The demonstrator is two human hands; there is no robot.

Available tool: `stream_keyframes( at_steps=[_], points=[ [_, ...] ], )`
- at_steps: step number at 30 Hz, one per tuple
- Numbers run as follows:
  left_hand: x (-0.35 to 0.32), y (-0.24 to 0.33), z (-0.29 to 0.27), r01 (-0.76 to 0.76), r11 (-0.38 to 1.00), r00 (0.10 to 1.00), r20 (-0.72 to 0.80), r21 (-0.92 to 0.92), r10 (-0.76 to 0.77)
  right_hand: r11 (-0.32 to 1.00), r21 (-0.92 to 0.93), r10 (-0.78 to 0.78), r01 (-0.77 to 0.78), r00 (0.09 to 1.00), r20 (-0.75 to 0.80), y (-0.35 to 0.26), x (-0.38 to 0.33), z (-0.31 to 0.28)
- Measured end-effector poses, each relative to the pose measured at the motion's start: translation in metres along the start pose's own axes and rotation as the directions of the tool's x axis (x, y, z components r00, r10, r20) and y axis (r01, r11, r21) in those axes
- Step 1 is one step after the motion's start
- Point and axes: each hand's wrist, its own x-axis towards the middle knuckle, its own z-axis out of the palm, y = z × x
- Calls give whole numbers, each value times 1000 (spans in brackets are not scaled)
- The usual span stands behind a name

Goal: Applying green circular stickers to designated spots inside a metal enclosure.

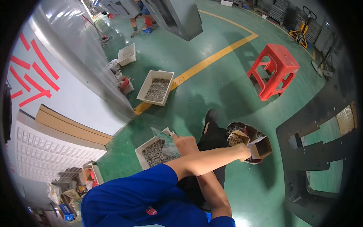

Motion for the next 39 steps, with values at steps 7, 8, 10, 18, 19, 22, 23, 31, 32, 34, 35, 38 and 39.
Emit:
stream_keyframes(
  at_steps=[7,8,10,18,19,22,23,31,32,34,35,38,39],
  points=[
    [6,3,2,9,1000,998,-54,20,-8,1000,5,25,-26,998,62,7,-5,0],
    [8,1,6,9,1000,999,-36,14,-9,1000,8,23,-24,998,65,6,-4,1],
    [13,-1,11,12,1000,1000,2,4,-12,1000,12,19,-20,997,70,5,-3,2],
    [5,10,-8,60,998,998,25,5,-60,1000,-7,20,-19,996,87,10,-7,4],
    [5,9,-5,72,997,997,8,-6,-72,1000,-6,18,-18,996,93,7,-6,2],
    [3,7,3,64,998,997,-48,21,-63,1000,-18,20,-18,992,122,2,-5,-1],
    [3,8,2,62,998,998,-29,17,-62,999,-26,25,-22,991,133,2,-5,-2],
    [3,9,-8,10,1000,1000,-7,7,-10,1000,-7,12,-12,998,-55,7,-1,-4],
    [-2,8,-14,-13,1000,999,43,-7,14,1000,12,27,-26,995,-98,7,-3,1],
    [-20,7,-39,-41,999,999,1,27,41,996,22,86,-83,975,-205,24,5,22],
    [-24,8,-45,-45,998,996,-73,38,48,970,216,169,-110,945,-279,28,5,17],
    [-56,22,-83,-92,994,935,-339,58,107,749,610,510,-258,812,-284,24,12,-10],
    [-71,26,-96,-121,988,893,-424,93,149,425,895,625,-132,758,-185,28,13,-20]
  ],
)
